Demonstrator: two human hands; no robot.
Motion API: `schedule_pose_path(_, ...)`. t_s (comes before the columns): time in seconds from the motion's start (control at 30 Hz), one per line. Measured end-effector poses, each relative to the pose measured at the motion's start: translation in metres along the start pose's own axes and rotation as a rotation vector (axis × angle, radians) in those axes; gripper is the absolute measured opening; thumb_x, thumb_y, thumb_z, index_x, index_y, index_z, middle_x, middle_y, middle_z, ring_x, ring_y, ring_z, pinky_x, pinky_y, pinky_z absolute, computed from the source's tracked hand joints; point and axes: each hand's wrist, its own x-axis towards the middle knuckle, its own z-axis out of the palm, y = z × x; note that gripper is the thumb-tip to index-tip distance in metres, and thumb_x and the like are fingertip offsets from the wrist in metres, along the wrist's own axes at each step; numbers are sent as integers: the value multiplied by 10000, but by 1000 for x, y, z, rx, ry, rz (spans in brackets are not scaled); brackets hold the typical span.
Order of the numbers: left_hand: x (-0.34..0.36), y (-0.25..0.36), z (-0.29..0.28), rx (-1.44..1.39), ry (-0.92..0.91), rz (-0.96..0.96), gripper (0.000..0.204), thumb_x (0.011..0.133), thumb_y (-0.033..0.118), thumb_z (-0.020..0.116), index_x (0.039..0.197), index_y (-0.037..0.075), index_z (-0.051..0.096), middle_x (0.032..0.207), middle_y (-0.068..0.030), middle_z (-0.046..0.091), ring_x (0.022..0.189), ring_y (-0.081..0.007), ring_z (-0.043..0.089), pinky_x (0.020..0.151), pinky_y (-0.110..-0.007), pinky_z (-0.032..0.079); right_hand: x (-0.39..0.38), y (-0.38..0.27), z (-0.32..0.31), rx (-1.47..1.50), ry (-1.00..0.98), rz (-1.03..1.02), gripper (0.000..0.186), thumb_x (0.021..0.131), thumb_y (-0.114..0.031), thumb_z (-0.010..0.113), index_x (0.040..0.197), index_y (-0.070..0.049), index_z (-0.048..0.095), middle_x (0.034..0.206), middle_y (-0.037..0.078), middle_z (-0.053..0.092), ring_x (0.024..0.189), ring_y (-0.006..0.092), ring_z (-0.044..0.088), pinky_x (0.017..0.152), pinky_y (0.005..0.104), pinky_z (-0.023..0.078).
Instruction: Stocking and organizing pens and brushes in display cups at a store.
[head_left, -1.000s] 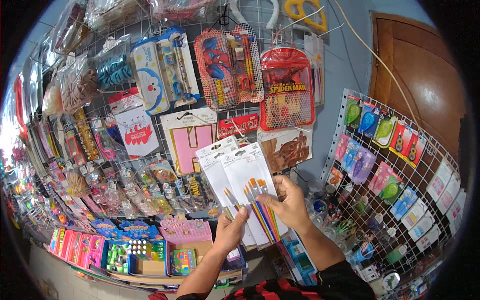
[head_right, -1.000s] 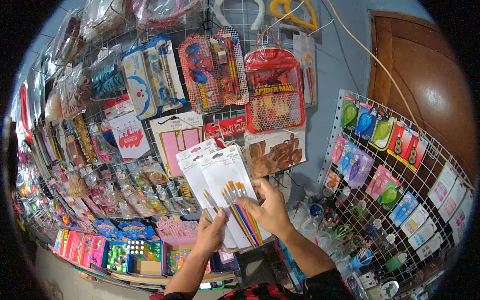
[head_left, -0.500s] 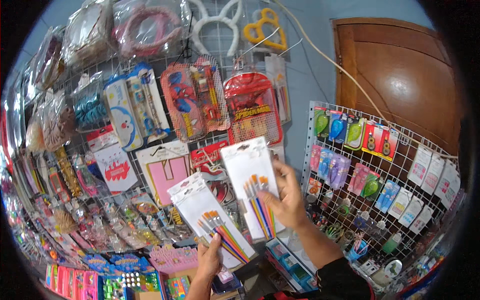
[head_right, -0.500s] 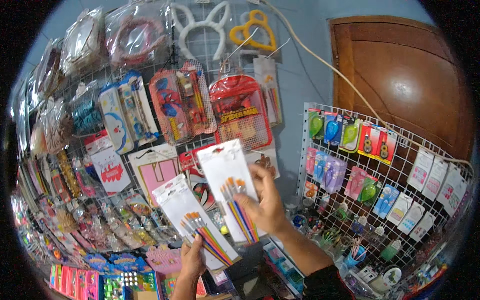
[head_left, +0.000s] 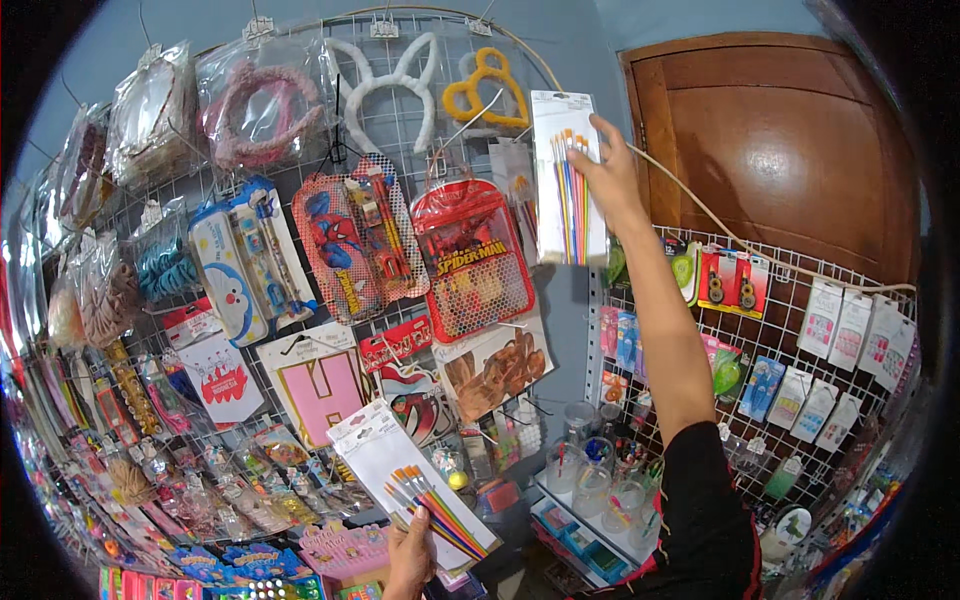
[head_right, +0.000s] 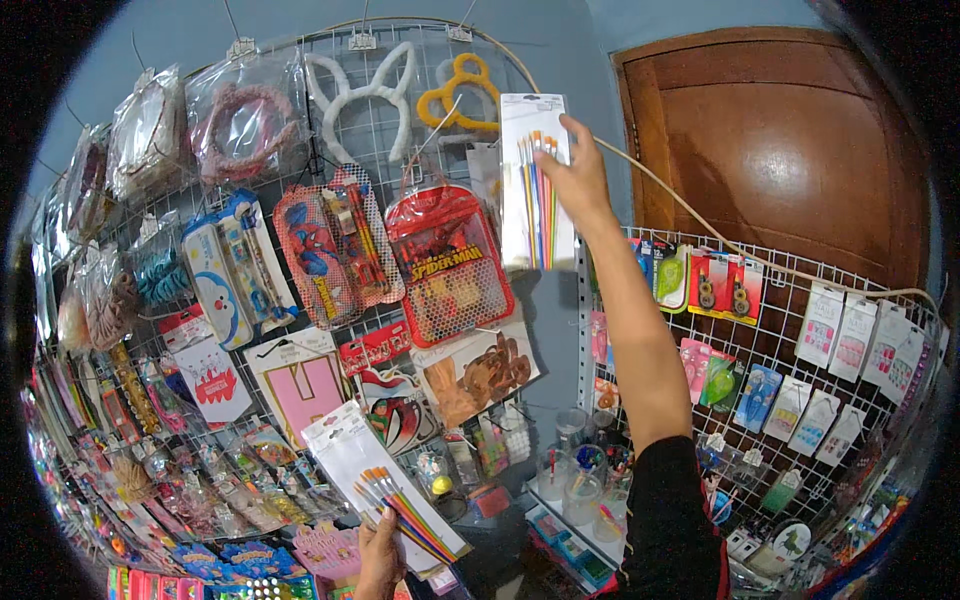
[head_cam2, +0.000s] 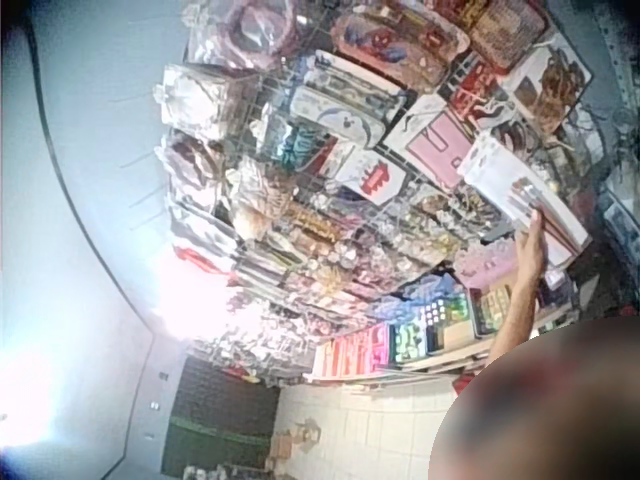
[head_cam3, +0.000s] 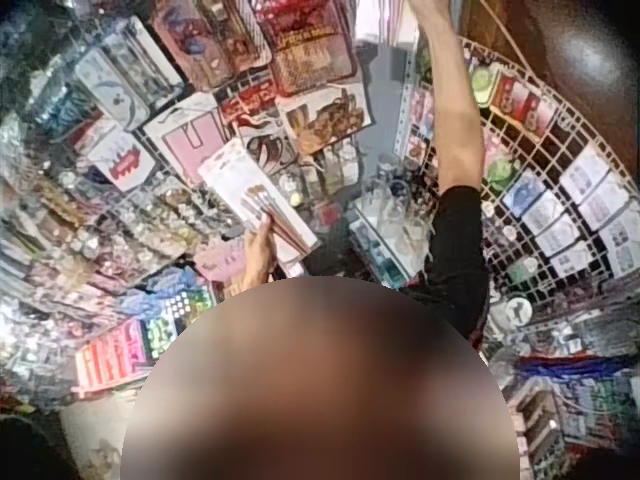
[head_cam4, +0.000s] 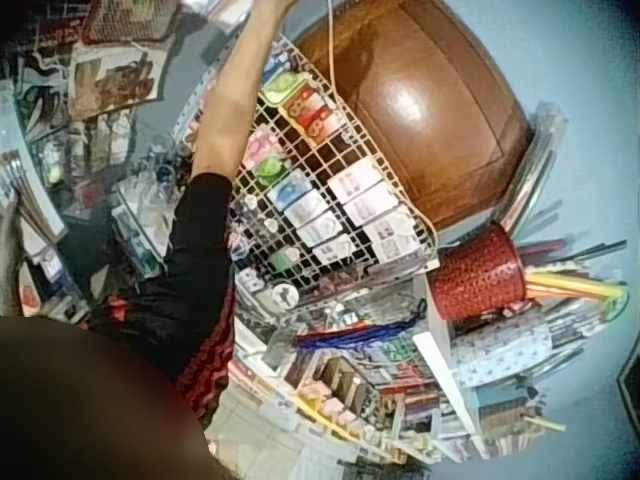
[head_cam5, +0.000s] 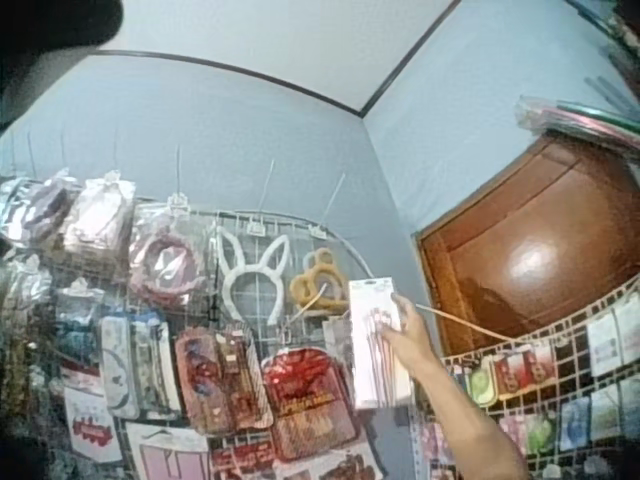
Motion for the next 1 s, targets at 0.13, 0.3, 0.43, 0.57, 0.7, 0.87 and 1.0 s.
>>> schedule_pose_path(0.13, -4, 2, 5, -2, 6, 6, 252, 950, 172, 576, 1157, 29, 561, 1078, -57, 626, 984, -155, 576, 905, -341, 444, 23, 5, 3, 73, -38, 75, 620, 815, 22, 648, 1363, 53, 361, 1241, 257, 535, 1084, 262, 589, 909, 322, 488)
schedule_pose_path(0.3, -4, -4, 1, -5, 6, 20, 257, 949, 167, 574, 1156, 16, 560, 1079, -69, 628, 982, -160, 579, 898, -346, 449, 25, 18, 6, 100, -45, 158, 595, 854, -5, 633, 1379, 29, 356, 1171, 214, 602, 991, 212, 629, 817, 305, 523)
schedule_pose_path(0.43, -8, -2, 3, -1, 16, 4, 257, 948, 162, 574, 1152, 6, 567, 1090, -79, 628, 989, -167, 581, 903, -351, 447, 24, 31, 4, 117, -77, 223, 597, 859, -6, 628, 1388, 19, 351, 1157, 214, 604, 954, 213, 641, 781, 304, 536)
schedule_pose_path(0.57, -11, -2, 5, -15, 13, 40, 259, 949, 163, 572, 1150, -2, 568, 1093, -84, 628, 989, -172, 582, 908, -355, 446, 23, 49, 9, 104, -141, 213, 593, 862, -7, 626, 1391, -3, 358, 1161, 216, 594, 994, 217, 624, 820, 312, 524)
schedule_pose_path(0.7, -15, -1, 5, 10, 3, 56, 270, 953, 173, 567, 1146, -15, 567, 1095, -97, 628, 996, -179, 583, 907, -358, 449, 26, 73, 14, -61, -246, 120, 597, 848, -4, 639, 1387, -37, 383, 1250, 220, 540, 1116, 242, 561, 920, 325, 472)
schedule_pose_path(0.87, -20, 4, 4, 30, 51, 41, 290, 949, 190, 577, 1143, -26, 568, 1076, -106, 633, 961, -183, 600, 864, -358, 478, 28, 99, 15, -378, -247, -55, 619, 820, -27, 667, 1377, -41, 398, 1333, 192, 502, 1222, 312, 495, 1029, 370, 387)
schedule_pose_path(1.0, -21, 1, -6, 49, 78, -20, 309, 945, 199, 584, 1142, -38, 565, 1060, -113, 635, 926, -185, 613, 827, -352, 495, 22, 108, 24, -531, -215, -39, 653, 788, -78, 698, 1371, -51, 405, 1347, 202, 484, 1269, 358, 443, 1064, 407, 350)
